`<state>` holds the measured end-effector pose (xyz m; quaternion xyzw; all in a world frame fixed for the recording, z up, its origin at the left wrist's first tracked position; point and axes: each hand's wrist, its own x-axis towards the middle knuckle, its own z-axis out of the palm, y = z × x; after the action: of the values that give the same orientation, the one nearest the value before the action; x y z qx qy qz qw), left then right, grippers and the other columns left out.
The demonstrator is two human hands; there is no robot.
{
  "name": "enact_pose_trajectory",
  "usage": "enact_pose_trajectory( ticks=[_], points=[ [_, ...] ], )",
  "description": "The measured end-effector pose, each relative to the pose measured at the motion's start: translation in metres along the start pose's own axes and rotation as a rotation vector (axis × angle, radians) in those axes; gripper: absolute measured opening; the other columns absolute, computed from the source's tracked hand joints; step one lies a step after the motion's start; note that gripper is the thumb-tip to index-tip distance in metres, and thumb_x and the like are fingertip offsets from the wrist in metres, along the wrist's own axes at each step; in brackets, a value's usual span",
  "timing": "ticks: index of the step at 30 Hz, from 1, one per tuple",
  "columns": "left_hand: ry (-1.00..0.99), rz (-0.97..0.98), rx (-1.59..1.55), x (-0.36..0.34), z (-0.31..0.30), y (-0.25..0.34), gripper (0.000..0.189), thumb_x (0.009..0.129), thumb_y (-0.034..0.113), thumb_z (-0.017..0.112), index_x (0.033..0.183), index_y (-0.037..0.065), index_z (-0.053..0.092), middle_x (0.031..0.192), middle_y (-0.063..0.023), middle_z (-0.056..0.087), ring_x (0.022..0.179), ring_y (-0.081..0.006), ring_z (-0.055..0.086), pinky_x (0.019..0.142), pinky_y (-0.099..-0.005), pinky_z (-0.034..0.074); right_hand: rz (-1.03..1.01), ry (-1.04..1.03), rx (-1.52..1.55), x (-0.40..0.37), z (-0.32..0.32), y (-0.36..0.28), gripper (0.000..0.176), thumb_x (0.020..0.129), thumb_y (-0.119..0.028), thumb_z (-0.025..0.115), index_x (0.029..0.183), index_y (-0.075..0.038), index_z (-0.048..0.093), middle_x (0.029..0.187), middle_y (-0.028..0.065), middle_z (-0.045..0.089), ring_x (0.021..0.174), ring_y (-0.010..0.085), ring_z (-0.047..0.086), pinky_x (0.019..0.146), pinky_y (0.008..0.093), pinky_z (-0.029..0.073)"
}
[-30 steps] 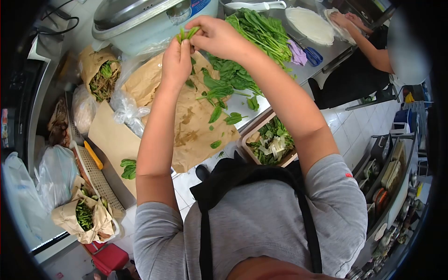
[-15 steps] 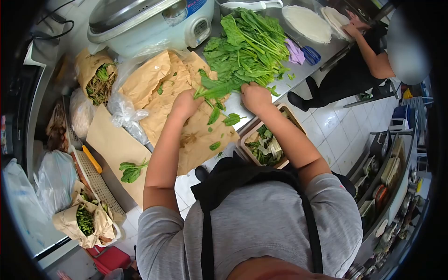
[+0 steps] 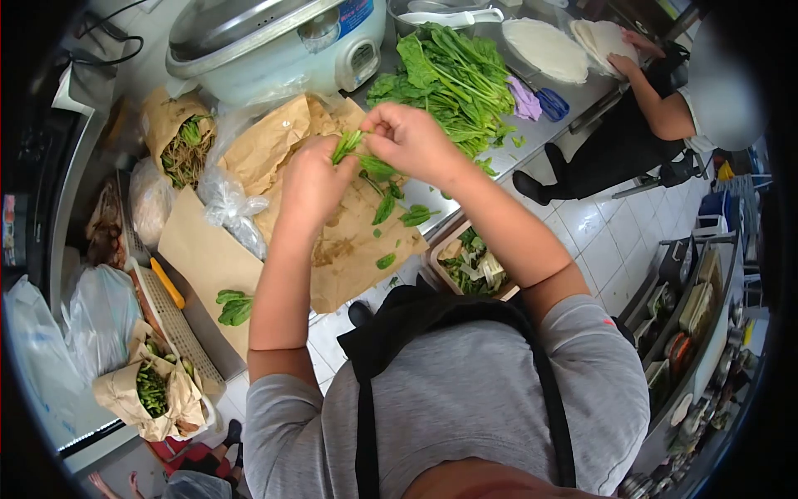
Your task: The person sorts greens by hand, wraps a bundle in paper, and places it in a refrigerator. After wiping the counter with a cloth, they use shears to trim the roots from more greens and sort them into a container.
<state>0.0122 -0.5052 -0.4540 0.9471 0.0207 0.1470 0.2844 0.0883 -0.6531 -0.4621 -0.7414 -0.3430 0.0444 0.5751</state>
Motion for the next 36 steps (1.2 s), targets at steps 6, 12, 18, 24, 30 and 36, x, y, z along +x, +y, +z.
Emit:
enact_pose_trajectory(
  ticks=[6, 12, 18, 24, 30, 36],
  points=[
    [0.059, -0.344, -0.934, -0.003, 0.022, -0.008, 0.009, 0.075, 0.002, 0.058, 0.083, 0.002, 0.056, 0.071, 0.0003, 0.054, 0.064, -0.006, 0.049, 0.056, -0.0203, 0.04, 0.24, 0.016, 0.524, 0.002, 0.02, 0.009, 0.013, 0.077, -0.009, 0.059, 0.086, -0.001, 0.054, 0.068, -0.0005, 0.053, 0.058, 0.0045, 0.049, 0.054, 0.0174, 0.042],
    [0.272, -0.348, -1.196, 0.016, 0.034, 0.002, 0.012, 0.077, 0.001, 0.055, 0.089, 0.002, 0.053, 0.078, -0.0009, 0.053, 0.067, -0.0066, 0.049, 0.059, -0.0195, 0.039, 0.298, 0.002, 0.537, 0.006, 0.017, 0.01, 0.013, 0.078, -0.011, 0.059, 0.084, -0.001, 0.054, 0.068, 0.0008, 0.054, 0.056, 0.0059, 0.049, 0.052, 0.0186, 0.042],
    [0.512, 0.098, -0.476, 0.022, 0.053, 0.0, 0.01, 0.083, 0.002, 0.047, 0.092, 0.0, 0.05, 0.083, -0.0052, 0.053, 0.075, -0.0097, 0.05, 0.065, -0.0215, 0.042, 0.376, 0.0, 0.422, 0.018, -0.004, 0.004, 0.013, 0.079, -0.013, 0.058, 0.082, -0.001, 0.054, 0.069, 0.0017, 0.055, 0.057, 0.0068, 0.051, 0.052, 0.0196, 0.043],
    [0.483, -0.202, -0.86, 0.027, 0.065, 0.016, 0.01, 0.085, 0.004, 0.042, 0.094, 0.002, 0.044, 0.083, -0.006, 0.05, 0.068, -0.0102, 0.049, 0.058, -0.0224, 0.042, 0.272, 0.08, 0.391, 0.018, -0.006, 0.014, 0.024, 0.079, -0.015, 0.057, 0.097, 0.001, 0.056, 0.079, 0.0044, 0.059, 0.063, 0.0094, 0.054, 0.059, 0.0221, 0.045],
    [0.216, -0.504, -1.228, 0.037, 0.071, -0.034, 0.02, 0.079, 0.011, 0.057, 0.096, 0.004, 0.05, 0.075, -0.0032, 0.05, 0.055, -0.0089, 0.047, 0.049, -0.0221, 0.04, 0.078, 0.526, -0.889, 0.008, -0.068, 0.077, 0.02, 0.069, -0.02, 0.061, 0.085, -0.007, 0.06, 0.076, 0.0106, 0.057, 0.077, 0.0271, 0.055, 0.068, 0.0363, 0.045],
    [0.396, 0.54, -0.112, 0.08, 0.068, 0.024, 0.025, 0.072, 0.011, 0.062, 0.096, 0.003, 0.058, 0.083, -0.0085, 0.059, 0.072, -0.0228, 0.055, 0.067, -0.0327, 0.044, -0.263, 0.225, -0.808, 0.025, -0.083, 0.046, 0.011, 0.071, -0.01, 0.058, 0.081, -0.005, 0.059, 0.075, 0.0118, 0.055, 0.073, 0.0293, 0.054, 0.064, 0.0354, 0.044]
  ],
)
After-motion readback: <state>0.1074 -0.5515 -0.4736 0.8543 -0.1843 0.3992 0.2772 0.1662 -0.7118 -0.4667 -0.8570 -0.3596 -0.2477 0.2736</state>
